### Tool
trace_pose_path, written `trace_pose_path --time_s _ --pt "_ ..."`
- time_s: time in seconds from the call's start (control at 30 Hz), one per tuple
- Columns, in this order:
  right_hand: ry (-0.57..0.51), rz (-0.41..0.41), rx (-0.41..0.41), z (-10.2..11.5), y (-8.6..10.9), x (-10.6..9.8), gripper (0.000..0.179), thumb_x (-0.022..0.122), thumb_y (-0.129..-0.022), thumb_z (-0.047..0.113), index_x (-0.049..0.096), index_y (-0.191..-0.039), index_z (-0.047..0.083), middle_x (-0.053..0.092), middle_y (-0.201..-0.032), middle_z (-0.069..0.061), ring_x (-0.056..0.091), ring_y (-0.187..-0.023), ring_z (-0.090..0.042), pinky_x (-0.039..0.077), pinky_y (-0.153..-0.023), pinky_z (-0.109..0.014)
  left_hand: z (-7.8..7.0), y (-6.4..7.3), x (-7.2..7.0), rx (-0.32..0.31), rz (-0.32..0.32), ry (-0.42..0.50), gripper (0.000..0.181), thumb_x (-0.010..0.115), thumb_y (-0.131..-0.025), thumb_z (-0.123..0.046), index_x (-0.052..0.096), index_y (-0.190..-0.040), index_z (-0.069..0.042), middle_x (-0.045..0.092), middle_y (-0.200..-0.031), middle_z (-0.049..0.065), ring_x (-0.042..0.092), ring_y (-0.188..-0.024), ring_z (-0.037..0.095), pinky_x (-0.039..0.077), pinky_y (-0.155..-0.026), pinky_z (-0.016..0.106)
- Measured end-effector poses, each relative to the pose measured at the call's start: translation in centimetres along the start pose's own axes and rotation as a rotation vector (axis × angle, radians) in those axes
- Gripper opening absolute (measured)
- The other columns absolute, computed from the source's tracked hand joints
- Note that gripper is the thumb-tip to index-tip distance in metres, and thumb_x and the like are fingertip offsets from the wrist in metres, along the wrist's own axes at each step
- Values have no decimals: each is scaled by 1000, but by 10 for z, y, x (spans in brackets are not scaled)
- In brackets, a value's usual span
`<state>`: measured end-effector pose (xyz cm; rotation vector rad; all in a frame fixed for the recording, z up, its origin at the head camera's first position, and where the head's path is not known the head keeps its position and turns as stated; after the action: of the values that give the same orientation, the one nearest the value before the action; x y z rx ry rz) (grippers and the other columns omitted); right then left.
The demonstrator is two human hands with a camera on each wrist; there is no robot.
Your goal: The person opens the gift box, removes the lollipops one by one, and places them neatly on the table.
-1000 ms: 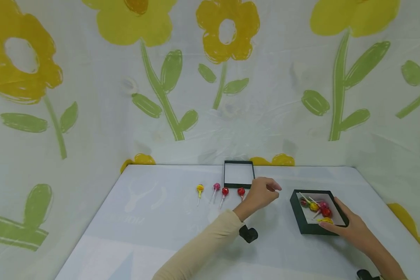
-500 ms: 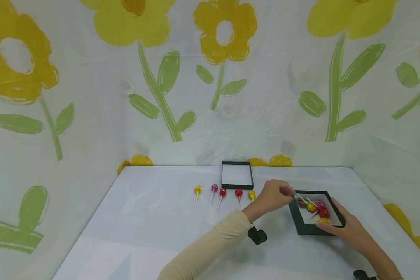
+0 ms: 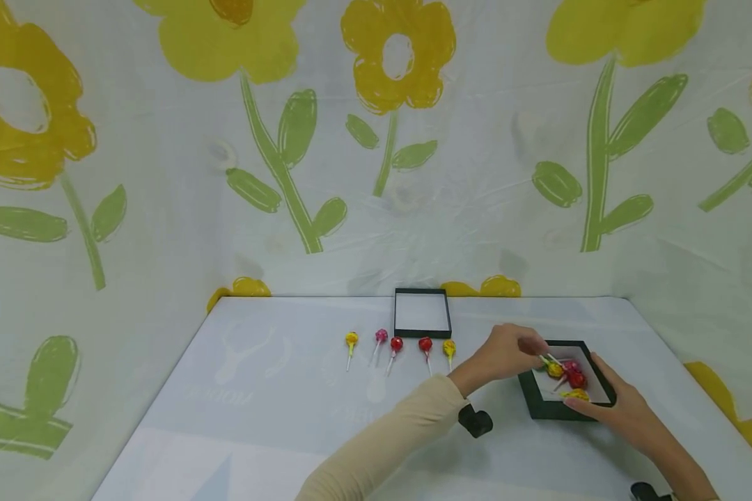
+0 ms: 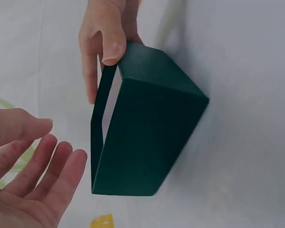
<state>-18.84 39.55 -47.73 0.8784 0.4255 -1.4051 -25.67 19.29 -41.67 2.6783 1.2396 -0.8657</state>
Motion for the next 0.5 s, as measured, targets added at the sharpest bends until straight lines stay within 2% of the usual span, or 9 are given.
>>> trace_pose_path --time_s 0.17,0.33,0.5 --pt "-12 0 5 2 1 -1 107 62 -86 52 -16 -148 11 0 -145 -40 9 -125 -64 23 -89 -76 -4 -5 6 -6 23 -21 18 68 -86 -8 69 -104 -9 68 -96 -4 55 -78 -5 45 -68 7" --pt "-7 -10 -7 2 1 -1 108 63 -86 51 -15 -148 9 2 -145 -41 11 -125 -64 24 -89 -76 -9 -11 13 14 50 -35 19 68 -86 -7 70 -105 -8 69 -98 -4 55 -78 -7 44 -68 6" --pt "1 -17 -15 2 2 0 107 63 -86 50 -14 -148 9 2 -145 -40 11 -125 -64 24 -89 -76 -12 -21 23 -4 84 -61 19 69 -85 -8 70 -104 -10 68 -94 -8 55 -75 -8 45 -63 7"
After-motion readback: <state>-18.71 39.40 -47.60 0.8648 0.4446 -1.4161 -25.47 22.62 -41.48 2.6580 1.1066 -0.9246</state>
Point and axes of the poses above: each hand's wrist, its own y-axis away from the middle knuckle, its own x-axis out of the palm, z = x × y, the point moved 4 cm from there along -y, towards the middle knuckle
